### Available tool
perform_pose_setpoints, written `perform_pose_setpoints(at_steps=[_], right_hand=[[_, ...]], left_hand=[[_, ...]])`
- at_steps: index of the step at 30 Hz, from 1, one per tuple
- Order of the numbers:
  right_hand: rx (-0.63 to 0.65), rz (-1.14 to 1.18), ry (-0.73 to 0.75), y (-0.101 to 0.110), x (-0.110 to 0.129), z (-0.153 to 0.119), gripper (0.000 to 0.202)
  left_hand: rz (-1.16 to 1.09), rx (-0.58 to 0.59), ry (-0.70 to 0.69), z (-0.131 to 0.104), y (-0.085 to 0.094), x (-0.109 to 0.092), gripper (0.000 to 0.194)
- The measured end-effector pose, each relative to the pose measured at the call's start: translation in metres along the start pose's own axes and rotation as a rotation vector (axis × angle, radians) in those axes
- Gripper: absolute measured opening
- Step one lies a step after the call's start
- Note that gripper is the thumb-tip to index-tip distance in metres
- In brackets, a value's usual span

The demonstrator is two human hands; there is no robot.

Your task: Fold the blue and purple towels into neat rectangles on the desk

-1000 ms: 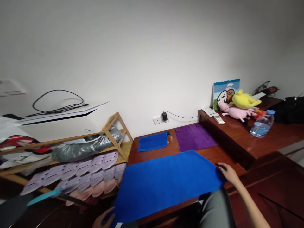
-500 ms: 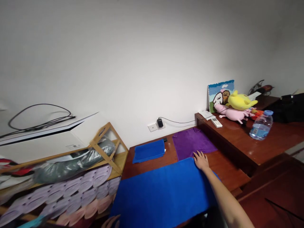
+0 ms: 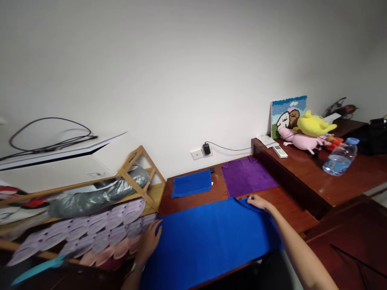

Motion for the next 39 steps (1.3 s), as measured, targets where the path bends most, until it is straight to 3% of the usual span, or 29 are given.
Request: perform_pose_setpoints(at_steps=[6, 12, 16, 20, 23, 25, 28, 31, 33, 35, 37, 39], right_hand=[[-0.102, -0.184, 0.096, 0.02, 0.019, 0.0, 0.014], [-0.292, -0.468, 0.123, 0.061, 0.027, 0.012, 0.018], [-0.419, -0.625, 0.064, 0.064, 0.028, 0.008, 0.034], [-0.483, -0.711, 0.08, 0.033, 0.031, -0.005, 0.045], [-0.453, -0.786, 0.181, -0.003, 0.031, -0.012, 0.049], [-0.399, -0.824, 0.167, -0.02, 0.02, -0.014, 0.055], [-0.314, -0.843, 0.088, -0.028, -0.001, -0.014, 0.062], [-0.303, -0.866, 0.041, -0.024, -0.004, -0.015, 0.063], [-0.35, -0.874, 0.043, -0.027, 0.012, -0.017, 0.063], [-0.39, -0.847, 0.129, -0.047, 0.047, -0.019, 0.064], [-0.353, -0.777, 0.296, -0.09, 0.096, -0.02, 0.064], [-0.24, -0.691, 0.48, -0.15, 0.147, -0.023, 0.064]], left_hand=[[0.078, 0.063, -0.008, 0.005, -0.03, 0.008, 0.055], [0.154, 0.054, -0.019, -0.005, -0.035, 0.011, 0.054], [0.252, 0.049, 0.013, -0.009, -0.032, 0.006, 0.055], [0.297, 0.045, -0.036, -0.007, -0.032, -0.005, 0.055], [0.264, 0.053, -0.072, -0.004, -0.038, -0.01, 0.055], [0.242, 0.084, -0.045, -0.005, -0.046, -0.008, 0.056], [0.238, 0.131, 0.01, -0.012, -0.055, 0.0, 0.059], [0.254, 0.142, 0.005, -0.023, -0.053, 0.0, 0.06], [0.25, 0.124, -0.033, -0.027, -0.047, -0.006, 0.059], [0.239, 0.097, -0.079, -0.027, -0.041, -0.017, 0.057], [0.229, 0.089, -0.095, -0.024, -0.038, -0.025, 0.057], [0.224, 0.123, -0.076, -0.019, -0.042, -0.027, 0.057]])
Point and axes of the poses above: each hand's wrist, its own z-axis towards the middle knuckle, its own y-axis out of the back of the hand, x = y × z, the point moved 9 cm from there along z, towards the middle knuckle, and after that the axes turned 7 degrees about -z, right-handed, at the moved point
